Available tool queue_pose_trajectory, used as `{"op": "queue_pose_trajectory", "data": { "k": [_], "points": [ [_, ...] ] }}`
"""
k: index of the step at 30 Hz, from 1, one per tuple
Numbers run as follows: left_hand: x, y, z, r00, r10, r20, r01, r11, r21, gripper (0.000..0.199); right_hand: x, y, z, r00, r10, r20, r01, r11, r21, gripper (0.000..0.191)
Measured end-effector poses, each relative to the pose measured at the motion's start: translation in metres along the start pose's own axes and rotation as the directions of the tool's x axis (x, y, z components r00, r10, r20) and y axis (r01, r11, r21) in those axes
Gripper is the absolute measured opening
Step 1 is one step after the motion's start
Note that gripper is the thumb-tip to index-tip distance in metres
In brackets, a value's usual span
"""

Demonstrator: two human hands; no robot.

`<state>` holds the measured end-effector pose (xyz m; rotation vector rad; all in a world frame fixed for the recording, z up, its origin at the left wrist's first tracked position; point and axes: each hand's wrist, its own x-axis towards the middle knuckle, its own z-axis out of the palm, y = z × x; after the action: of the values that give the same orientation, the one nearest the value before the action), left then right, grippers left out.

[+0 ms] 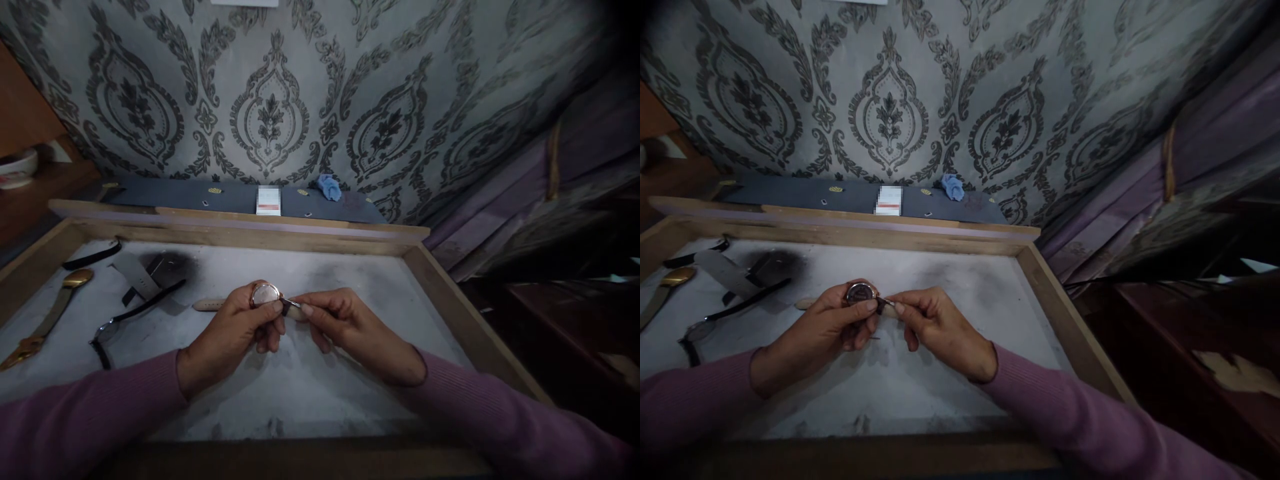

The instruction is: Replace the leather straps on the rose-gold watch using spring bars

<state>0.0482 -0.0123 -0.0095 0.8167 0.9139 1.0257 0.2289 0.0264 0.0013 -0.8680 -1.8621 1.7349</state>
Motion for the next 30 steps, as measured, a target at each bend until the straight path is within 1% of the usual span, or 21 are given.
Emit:
{"op": "queue_pose_trajectory", "data": {
  "k": [7, 15, 21, 30],
  "points": [
    [-0.0016, 0.0003, 0.0029, 1.0, 0.017, -0.019, -0.016, 0.999, 0.032, 0.02, 0.0015, -0.0003, 0.0004, 1.0, 0.005, 0.009, -0.005, 1.0, 0.02, 0.035],
    [-0.0011, 0.0001, 0.0023, 1.0, 0.008, -0.003, -0.008, 0.999, 0.041, 0.021, 0.001, -0.0064, 0.0001, 0.998, -0.043, 0.036, 0.043, 0.999, 0.011, 0.035],
    [-0.0013, 0.0007, 0.0022, 0.999, 0.035, 0.0, -0.035, 0.998, 0.057, 0.021, 0.0007, -0.0044, 0.0008, 0.999, -0.033, 0.028, 0.033, 0.999, 0.015, 0.035],
    [-0.0001, 0.0028, 0.002, 1.0, 0.024, 0.009, -0.024, 0.995, 0.092, 0.022, -0.001, -0.0032, -0.0005, 1.0, -0.002, 0.005, 0.002, 0.999, -0.045, 0.04]
  ]
}}
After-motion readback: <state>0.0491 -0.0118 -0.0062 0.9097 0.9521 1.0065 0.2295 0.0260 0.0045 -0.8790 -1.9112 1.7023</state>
